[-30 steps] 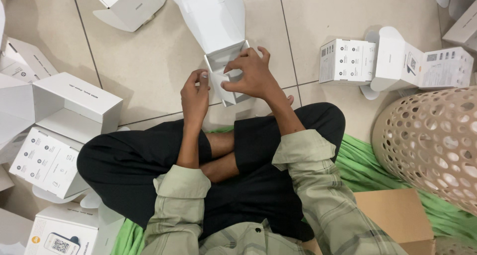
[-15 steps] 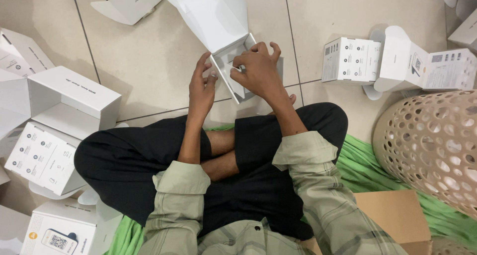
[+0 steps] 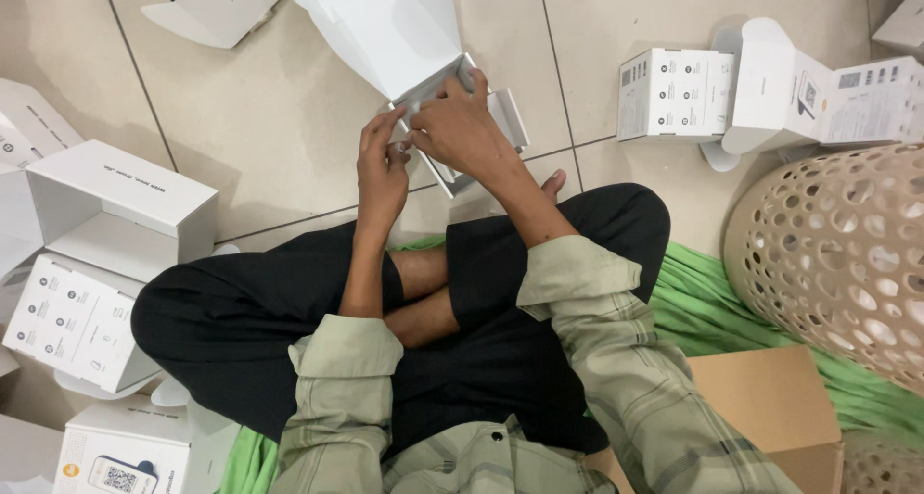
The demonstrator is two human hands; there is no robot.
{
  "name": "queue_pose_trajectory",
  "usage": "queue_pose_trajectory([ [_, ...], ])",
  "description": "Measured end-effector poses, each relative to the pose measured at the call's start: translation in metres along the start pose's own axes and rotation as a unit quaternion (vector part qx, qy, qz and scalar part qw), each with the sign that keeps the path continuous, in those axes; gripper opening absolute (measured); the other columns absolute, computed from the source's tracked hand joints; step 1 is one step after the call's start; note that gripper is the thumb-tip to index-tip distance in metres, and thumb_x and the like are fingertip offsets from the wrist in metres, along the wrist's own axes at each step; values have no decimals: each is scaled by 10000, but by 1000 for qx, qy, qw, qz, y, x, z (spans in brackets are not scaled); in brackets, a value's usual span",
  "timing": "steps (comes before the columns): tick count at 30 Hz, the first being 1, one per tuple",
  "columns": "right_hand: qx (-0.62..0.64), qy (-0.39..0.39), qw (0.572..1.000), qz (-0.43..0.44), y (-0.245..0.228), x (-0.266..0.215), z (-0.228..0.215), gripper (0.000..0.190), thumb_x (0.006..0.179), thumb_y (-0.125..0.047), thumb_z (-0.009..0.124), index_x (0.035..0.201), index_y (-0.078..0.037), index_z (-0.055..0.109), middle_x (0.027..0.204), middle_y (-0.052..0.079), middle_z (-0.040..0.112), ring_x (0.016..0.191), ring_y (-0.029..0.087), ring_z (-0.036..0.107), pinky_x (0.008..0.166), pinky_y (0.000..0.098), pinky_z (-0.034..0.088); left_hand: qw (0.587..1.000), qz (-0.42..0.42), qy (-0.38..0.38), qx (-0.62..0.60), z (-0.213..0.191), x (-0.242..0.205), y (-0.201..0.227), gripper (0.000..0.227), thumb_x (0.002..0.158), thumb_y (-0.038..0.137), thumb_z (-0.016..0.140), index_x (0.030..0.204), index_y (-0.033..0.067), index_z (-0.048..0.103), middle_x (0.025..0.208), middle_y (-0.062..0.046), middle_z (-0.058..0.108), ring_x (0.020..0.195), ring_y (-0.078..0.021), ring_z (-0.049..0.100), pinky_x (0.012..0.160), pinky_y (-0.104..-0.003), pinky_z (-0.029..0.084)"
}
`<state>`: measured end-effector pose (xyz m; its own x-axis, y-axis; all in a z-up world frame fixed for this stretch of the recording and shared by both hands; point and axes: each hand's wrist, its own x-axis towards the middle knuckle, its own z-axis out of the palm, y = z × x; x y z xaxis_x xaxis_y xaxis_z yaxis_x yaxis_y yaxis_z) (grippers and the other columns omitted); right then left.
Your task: The person, sitting on the floor, takes paper slips from a cardboard box, places them into small white product boxes, and then arranges the packed boxes on the floor.
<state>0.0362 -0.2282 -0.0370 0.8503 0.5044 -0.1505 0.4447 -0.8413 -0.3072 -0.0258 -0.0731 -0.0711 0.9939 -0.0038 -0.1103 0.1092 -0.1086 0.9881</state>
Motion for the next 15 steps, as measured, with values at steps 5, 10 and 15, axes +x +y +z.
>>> queue_pose_trajectory([
  [5,-8,72,997,-36,6,5,33,398,1078,-365,537,883,-110,772,886,19,697,1071,264,574,1121,636,232,1000,-7,5,-2,4,2,-6,535,986,-151,422,1439,88,577,1451,-116,469,983,-154,638,858,-282,577],
  [10,11,72,997,-37,4,-2,7,368,1059,-437,549,1084,-132,753,1038,44,697,1217,265,545,1177,632,194,1000,-2,17,18,1,4,-13,528,993,-135,413,1430,99,595,1421,-114,502,1061,-181,636,847,-295,567],
  [15,41,64,996,-44,16,-27,-42,587,698,-424,831,1224,-203,697,1309,90,621,1378,358,394,1154,640,169,999,46,5,4,-4,8,-18,505,1000,-107,453,1438,94,604,1535,-158,436,1370,-289,543,1052,-353,532],
])
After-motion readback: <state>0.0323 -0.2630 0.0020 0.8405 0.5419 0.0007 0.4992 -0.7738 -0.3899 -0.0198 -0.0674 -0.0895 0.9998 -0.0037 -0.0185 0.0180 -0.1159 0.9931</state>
